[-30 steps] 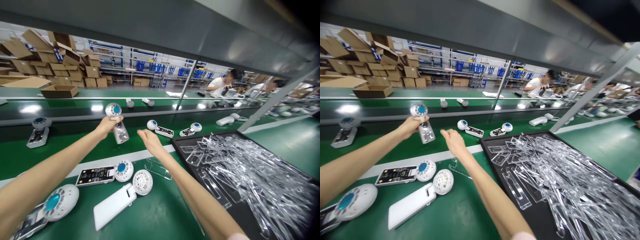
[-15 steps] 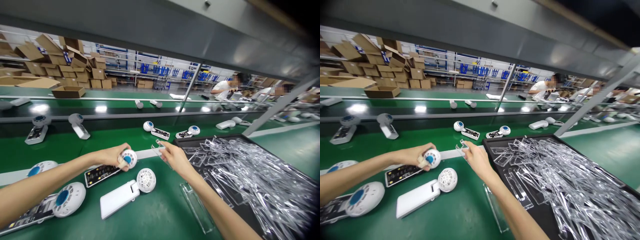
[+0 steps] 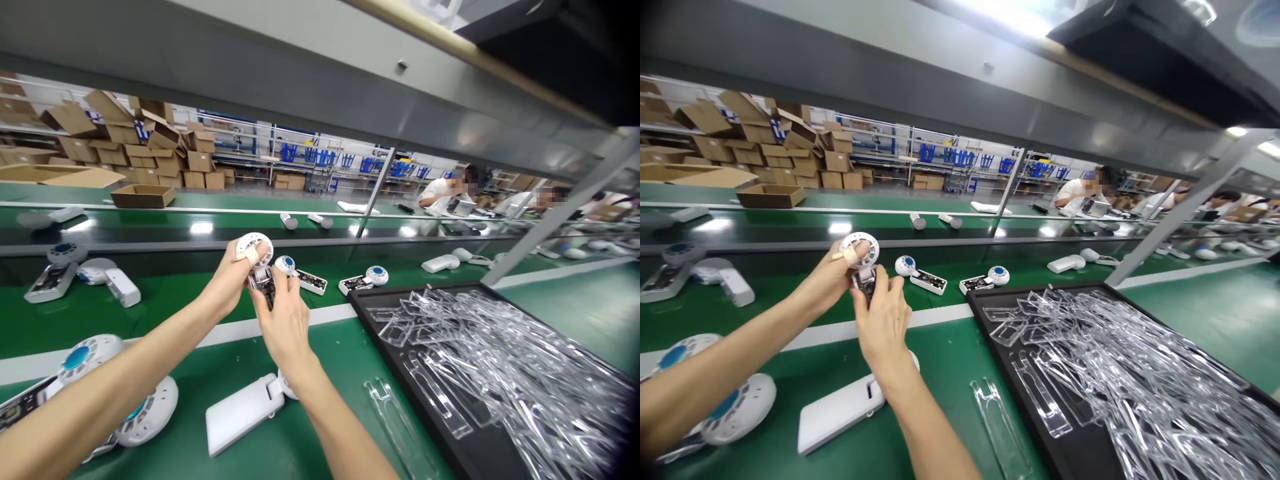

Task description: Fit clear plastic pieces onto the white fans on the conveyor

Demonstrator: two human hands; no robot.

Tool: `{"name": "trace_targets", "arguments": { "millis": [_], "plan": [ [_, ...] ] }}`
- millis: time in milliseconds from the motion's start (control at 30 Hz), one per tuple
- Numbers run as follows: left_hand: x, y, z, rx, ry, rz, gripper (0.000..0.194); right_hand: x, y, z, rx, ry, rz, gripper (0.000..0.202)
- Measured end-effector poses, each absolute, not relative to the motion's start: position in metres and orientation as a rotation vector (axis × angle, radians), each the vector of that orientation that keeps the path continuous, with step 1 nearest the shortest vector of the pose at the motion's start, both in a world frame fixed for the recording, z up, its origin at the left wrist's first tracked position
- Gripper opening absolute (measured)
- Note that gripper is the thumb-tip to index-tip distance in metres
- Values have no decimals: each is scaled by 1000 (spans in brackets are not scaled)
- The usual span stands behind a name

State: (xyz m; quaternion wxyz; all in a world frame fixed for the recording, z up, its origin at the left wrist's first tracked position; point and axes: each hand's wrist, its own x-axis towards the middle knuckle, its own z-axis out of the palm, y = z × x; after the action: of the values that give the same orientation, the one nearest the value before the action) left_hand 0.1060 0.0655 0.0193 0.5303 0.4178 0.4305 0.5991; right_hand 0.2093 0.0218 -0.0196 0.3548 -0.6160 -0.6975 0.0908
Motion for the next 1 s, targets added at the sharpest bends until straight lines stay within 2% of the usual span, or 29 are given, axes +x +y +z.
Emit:
{"name": "trace_targets", "arguments": {
  "millis": [167, 267, 367, 467, 567, 733, 800, 900, 1000],
  "plan": [
    [110, 59, 26, 921, 1130, 1493, 61, 208, 23, -36, -1631, -1843, 86, 55],
    [109, 60, 23, 897, 1026, 1549, 60, 216, 22, -41, -1613, -1885, 248, 62],
    [108, 62, 11, 931, 855, 1387, 52, 226, 22, -39, -1543, -1933, 313, 65],
    [108, 61, -2, 961, 901, 1181, 47, 235, 25, -35, -1452, -1924, 330, 58],
    [114, 55, -4, 938, 1016, 1252, 49, 240, 34, -36, -1513, -1697, 441, 44],
    [127, 45, 0, 883, 1096, 1335, 58, 233, 51, -41, -1650, -1586, 436, 58],
    [124, 54, -5, 905, 1113, 1301, 56, 233, 51, -37, -1661, -1648, 435, 54],
    [95, 85, -19, 982, 1222, 1187, 53, 256, 35, -27, -1699, -1760, 403, 37],
    [40, 122, -32, 1163, 1586, 1101, 54, 313, -6, -36, -2039, -1911, 67, 31]
  ]
}}
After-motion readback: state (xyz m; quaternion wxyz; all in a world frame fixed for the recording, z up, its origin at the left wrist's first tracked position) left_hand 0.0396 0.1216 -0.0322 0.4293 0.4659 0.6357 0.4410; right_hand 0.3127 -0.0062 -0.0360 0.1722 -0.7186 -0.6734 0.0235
